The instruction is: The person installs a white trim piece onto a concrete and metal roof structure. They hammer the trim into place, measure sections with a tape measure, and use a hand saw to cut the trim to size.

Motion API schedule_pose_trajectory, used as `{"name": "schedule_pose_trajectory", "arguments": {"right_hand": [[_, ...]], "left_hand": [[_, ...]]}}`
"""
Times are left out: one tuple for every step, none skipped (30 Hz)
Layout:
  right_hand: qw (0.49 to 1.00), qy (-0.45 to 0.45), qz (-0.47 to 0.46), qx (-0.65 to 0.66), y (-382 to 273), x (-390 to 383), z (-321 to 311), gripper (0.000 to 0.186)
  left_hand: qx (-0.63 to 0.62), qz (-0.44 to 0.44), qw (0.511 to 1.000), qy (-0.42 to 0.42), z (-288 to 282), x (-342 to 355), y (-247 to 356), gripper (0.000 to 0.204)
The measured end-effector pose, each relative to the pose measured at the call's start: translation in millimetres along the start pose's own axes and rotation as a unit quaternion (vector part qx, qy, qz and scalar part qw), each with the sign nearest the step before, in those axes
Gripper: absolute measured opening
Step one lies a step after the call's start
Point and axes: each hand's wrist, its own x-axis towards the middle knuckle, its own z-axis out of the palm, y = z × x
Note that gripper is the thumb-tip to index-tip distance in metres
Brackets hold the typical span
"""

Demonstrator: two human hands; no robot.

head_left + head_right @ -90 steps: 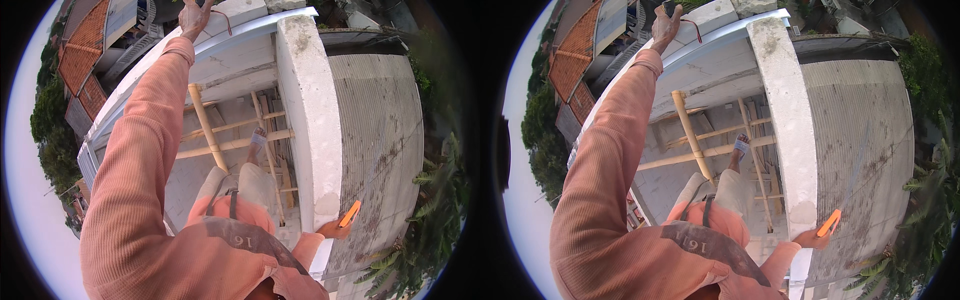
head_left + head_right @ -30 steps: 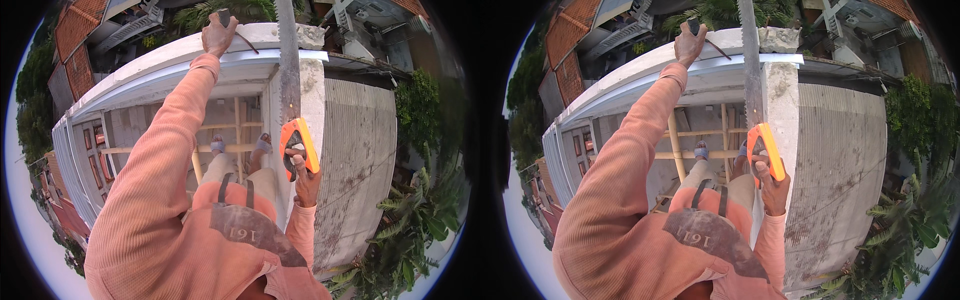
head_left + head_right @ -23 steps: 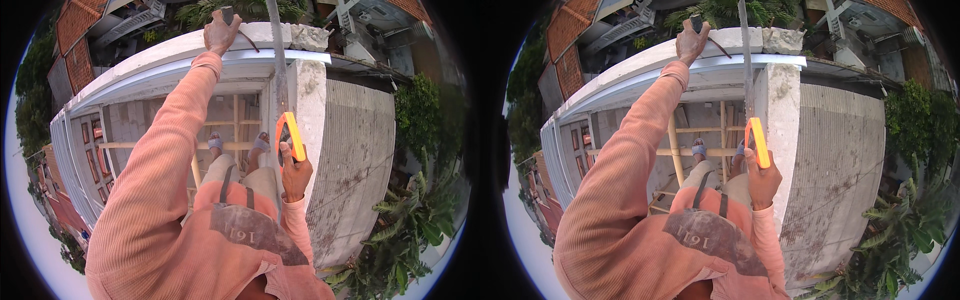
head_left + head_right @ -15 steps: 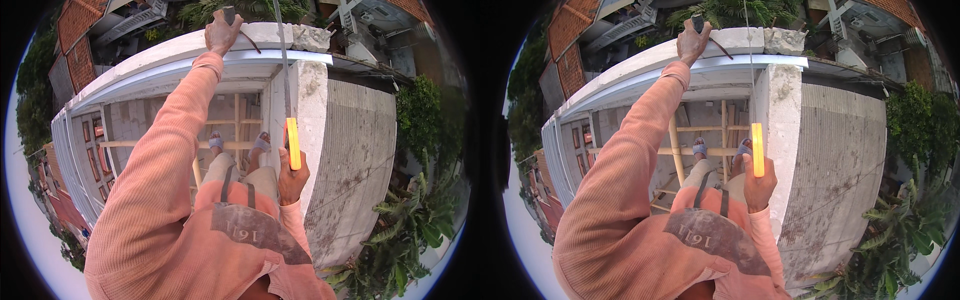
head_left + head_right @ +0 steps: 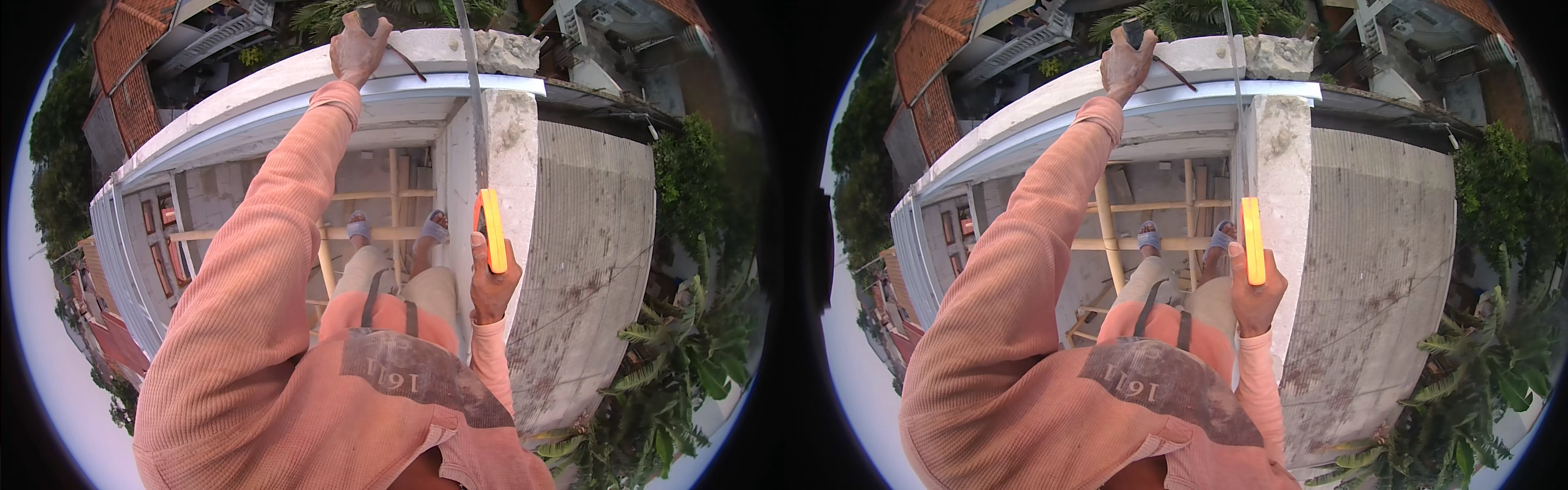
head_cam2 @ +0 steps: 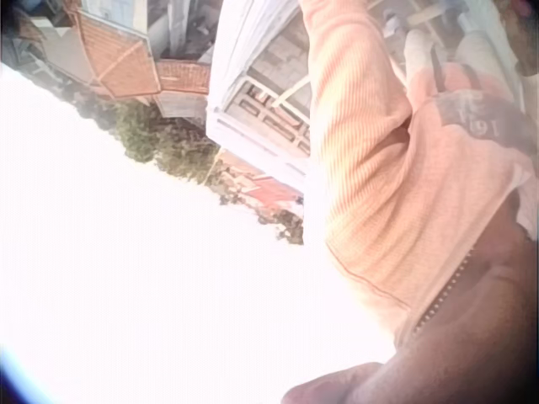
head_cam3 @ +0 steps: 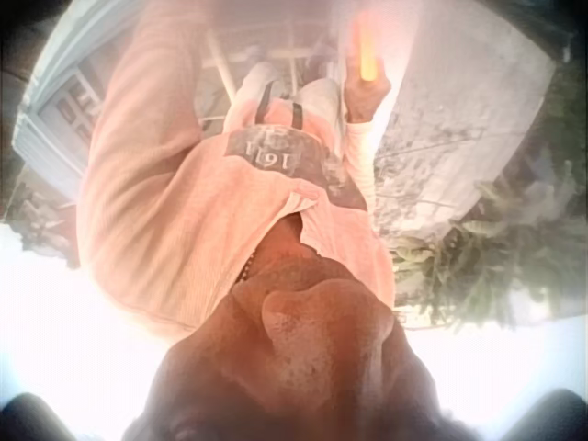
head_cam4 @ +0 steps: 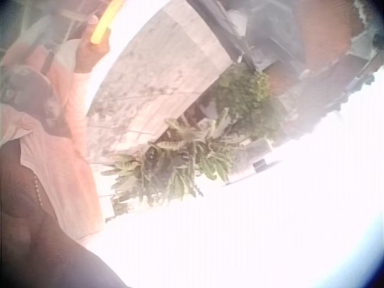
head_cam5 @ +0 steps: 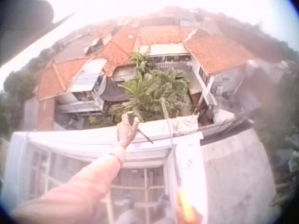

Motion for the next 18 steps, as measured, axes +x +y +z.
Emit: {"name": "schedule_pose_trajectory", "arguments": {"right_hand": [[1.000, 0.001, -0.006, 0.006, -1.5, 0.5, -0.1, 0.029], [1.000, 0.002, -0.004, 0.007, -1.3, -0.4, -0.1, 0.029], [1.000, 0.004, -0.007, 0.005, -1.1, -1.5, 0.4, 0.029], [1.000, 0.007, -0.011, 0.003, -0.6, -2.4, 0.5, 0.029], [1.000, 0.006, -0.011, 0.005, 1.3, -4.1, 0.3, 0.029], [1.000, -0.004, -0.013, -0.004, 4.6, -8.2, -0.6, 0.028], [1.000, -0.013, -0.015, -0.014, 6.8, -12.5, -1.8, 0.027], [1.000, -0.014, -0.015, -0.012, 6.7, -17.9, -3.0, 0.027], [1.000, -0.011, -0.012, -0.017, 6.3, -23.7, -3.9, 0.026], [1.000, -0.008, -0.009, -0.022, 5.8, -26.5, -3.2, 0.025], [1.000, -0.011, -0.014, -0.022, 4.4, -26.2, -2.9, 0.024], [1.000, -0.011, -0.013, -0.022, 3.3, -22.4, 0.4, 0.024], [1.000, -0.001, -0.030, -0.003, 2.1, -13.8, 6.6, 0.025], [0.999, 0.010, -0.046, 0.015, 0.8, -3.5, 12.4, 0.025], [0.999, 0.011, -0.043, 0.013, -1.5, 10.9, 17.7, 0.025], [0.999, -0.003, -0.046, 0.006, -2.1, 29.7, 25.6, 0.025], [0.999, -0.019, -0.049, -0.001, -3.1, 40.9, 31.1, 0.025], [0.999, -0.018, -0.046, -0.001, -3.1, 44.2, 34.0, 0.025]], "left_hand": [[0.001, 0.001, 1.000, -0.001, -0.5, 0.4, -0.3, 0.071], [0.001, -0.005, 1.000, -0.008, -2.4, -0.2, 1.6, 0.071], [0.000, -0.011, 1.000, -0.014, -3.7, -1.1, 3.8, 0.070], [0.000, -0.010, 1.000, -0.016, -3.5, -2.3, 5.4, 0.070], [0.000, -0.012, 1.000, -0.020, -4.2, -1.8, 4.6, 0.071], [-0.001, -0.013, 1.000, -0.023, -4.8, -1.4, 3.9, 0.071], [0.000, -0.013, 1.000, -0.022, -4.7, -1.9, 3.4, 0.071], [-0.001, -0.012, 1.000, -0.010, -4.3, -3.2, 3.5, 0.070], [-0.002, -0.010, 1.000, 0.002, -4.0, -3.7, 3.6, 0.068], [-0.001, -0.010, 1.000, 0.003, -3.9, -2.8, 3.7, 0.068], [-0.001, -0.014, 1.000, -0.001, -3.1, -3.1, 5.7, 0.068], [-0.002, -0.019, 1.000, -0.005, -3.0, -3.2, 6.7, 0.068], [-0.001, -0.018, 1.000, -0.005, -4.2, -2.7, 6.6, 0.068], [0.008, -0.008, 1.000, -0.008, -4.3, -1.3, 4.7, 0.070], [0.017, 0.002, 1.000, -0.014, -3.2, -1.9, 4.6, 0.071], [0.017, 0.003, 1.000, -0.017, -1.5, -2.2, 4.6, 0.071], [0.022, 0.012, 1.000, -0.010, -1.5, -2.4, 4.9, 0.071], [0.027, 0.021, 0.999, -0.005, -1.3, -3.0, 5.1, 0.070]]}}
